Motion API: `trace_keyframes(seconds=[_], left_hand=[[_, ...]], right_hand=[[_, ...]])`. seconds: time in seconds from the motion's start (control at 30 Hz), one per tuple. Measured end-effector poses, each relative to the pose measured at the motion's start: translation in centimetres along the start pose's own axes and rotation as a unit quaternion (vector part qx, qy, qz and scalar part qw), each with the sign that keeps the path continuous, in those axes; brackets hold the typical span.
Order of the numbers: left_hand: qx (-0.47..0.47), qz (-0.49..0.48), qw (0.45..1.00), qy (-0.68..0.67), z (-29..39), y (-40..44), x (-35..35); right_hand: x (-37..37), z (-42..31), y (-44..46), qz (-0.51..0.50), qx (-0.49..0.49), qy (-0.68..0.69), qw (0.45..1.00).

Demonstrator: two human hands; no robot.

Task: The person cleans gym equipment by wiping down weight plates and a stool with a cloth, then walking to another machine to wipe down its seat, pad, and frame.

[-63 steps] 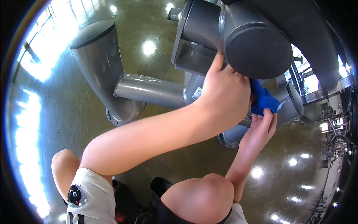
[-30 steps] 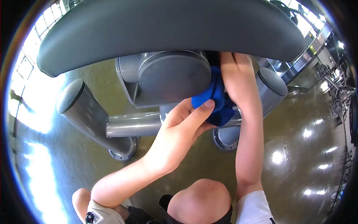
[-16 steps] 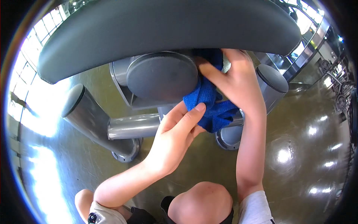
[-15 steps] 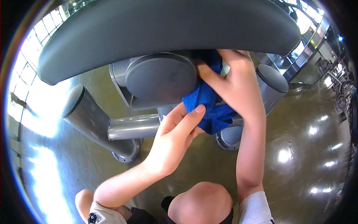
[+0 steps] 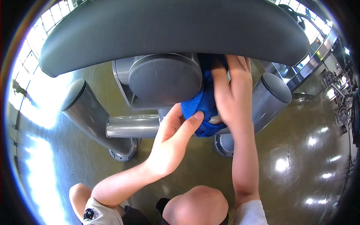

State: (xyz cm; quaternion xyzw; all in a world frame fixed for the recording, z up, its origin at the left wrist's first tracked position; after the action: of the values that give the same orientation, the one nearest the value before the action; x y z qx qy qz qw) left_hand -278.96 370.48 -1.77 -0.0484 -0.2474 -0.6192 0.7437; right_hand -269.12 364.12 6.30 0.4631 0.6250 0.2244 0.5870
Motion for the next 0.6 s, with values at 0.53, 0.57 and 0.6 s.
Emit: trace_keyframes(seconds=[0.53,0.57,0.6], left_hand=[[-0.043,0.003,0.978,0.206,1.2,0.5,-0.7],[-0.047,-0.001,0.977,0.208,1.0,0.5,-0.6],[-0.043,-0.002,0.975,0.220,1.0,0.6,-0.6]], right_hand=[[6.9,8.1,-0.5,-0.086,0.320,0.576,0.747],[6.7,7.9,-0.6,-0.081,0.323,0.577,0.746],[6.4,7.4,-0.6,-0.078,0.329,0.570,0.749]])
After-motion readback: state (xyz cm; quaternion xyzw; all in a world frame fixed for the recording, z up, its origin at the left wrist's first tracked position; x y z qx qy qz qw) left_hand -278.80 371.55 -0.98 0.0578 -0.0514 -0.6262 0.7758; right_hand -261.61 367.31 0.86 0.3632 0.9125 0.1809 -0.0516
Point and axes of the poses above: each hand's wrist, its own y-axis towards the middle knuckle, its own x-axis out of the palm, z = x × y, the point moved 8 cm from there along y, towards the middle knuckle, and after that the axes turned 6 degrees about -z, right-handed, at the moved point
